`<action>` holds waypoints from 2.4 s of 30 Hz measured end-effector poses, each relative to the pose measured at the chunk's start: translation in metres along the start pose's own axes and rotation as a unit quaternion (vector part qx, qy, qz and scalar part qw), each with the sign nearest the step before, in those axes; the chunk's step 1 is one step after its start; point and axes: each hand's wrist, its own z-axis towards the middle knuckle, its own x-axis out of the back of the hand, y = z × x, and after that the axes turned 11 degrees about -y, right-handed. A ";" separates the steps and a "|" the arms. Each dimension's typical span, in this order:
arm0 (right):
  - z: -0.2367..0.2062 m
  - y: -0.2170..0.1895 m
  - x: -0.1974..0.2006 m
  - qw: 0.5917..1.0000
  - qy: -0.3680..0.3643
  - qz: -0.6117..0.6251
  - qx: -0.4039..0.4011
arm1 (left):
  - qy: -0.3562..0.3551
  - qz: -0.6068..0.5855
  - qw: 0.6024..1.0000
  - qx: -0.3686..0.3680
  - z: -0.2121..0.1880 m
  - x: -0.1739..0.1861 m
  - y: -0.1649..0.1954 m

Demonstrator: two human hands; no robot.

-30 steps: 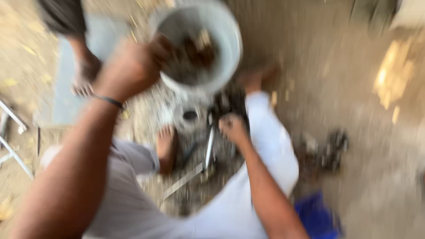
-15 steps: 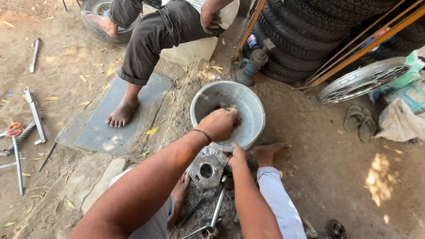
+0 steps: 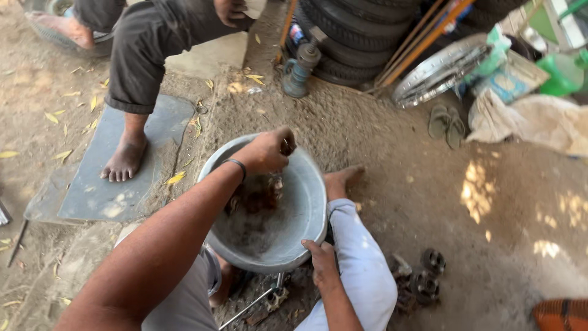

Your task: The person sits on the ground with a large stone bowl and cleans small rusty metal parts, rubbing and picking at each piece by hand over the bowl. They then place a part on a metal plate and strike it with a hammer while holding a stone, before resuming hand-cleaning of the parts.

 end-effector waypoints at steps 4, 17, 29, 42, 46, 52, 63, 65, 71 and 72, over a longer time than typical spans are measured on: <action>0.008 0.007 0.009 0.998 -0.039 -0.027 -0.031 | -0.033 -0.159 0.987 0.006 -0.012 -0.002 0.006; 0.006 -0.004 0.021 0.925 0.168 -0.342 0.011 | -0.061 -0.378 0.922 0.058 -0.044 0.011 0.002; -0.004 -0.096 -0.071 0.958 -0.132 -0.085 0.239 | -0.068 -0.202 0.975 0.059 -0.049 -0.017 0.010; 0.023 -0.076 -0.100 0.964 -0.207 0.060 0.154 | -0.063 0.125 0.990 -0.036 -0.056 -0.023 -0.003; 0.020 -0.079 -0.096 0.967 -0.212 -0.007 0.145 | -0.062 0.180 0.981 -0.029 -0.055 -0.024 0.002; 0.017 -0.092 -0.086 0.938 -0.294 0.154 0.104 | -0.151 -0.010 0.988 -0.003 -0.054 -0.010 0.006; 0.014 -0.093 -0.087 0.938 -0.242 0.119 0.217 | -0.167 -0.156 0.973 0.011 -0.057 -0.005 -0.001; 0.010 -0.094 -0.089 0.944 -0.166 -0.038 0.283 | -0.109 -0.087 0.990 0.028 -0.056 -0.009 -0.005; 0.010 -0.089 -0.092 0.921 -0.075 -0.226 0.309 | -0.041 0.018 0.998 0.048 -0.044 -0.038 -0.014; 0.015 -0.086 -0.092 0.935 -0.104 -0.159 0.300 | -0.044 0.023 0.998 0.043 -0.043 -0.038 -0.016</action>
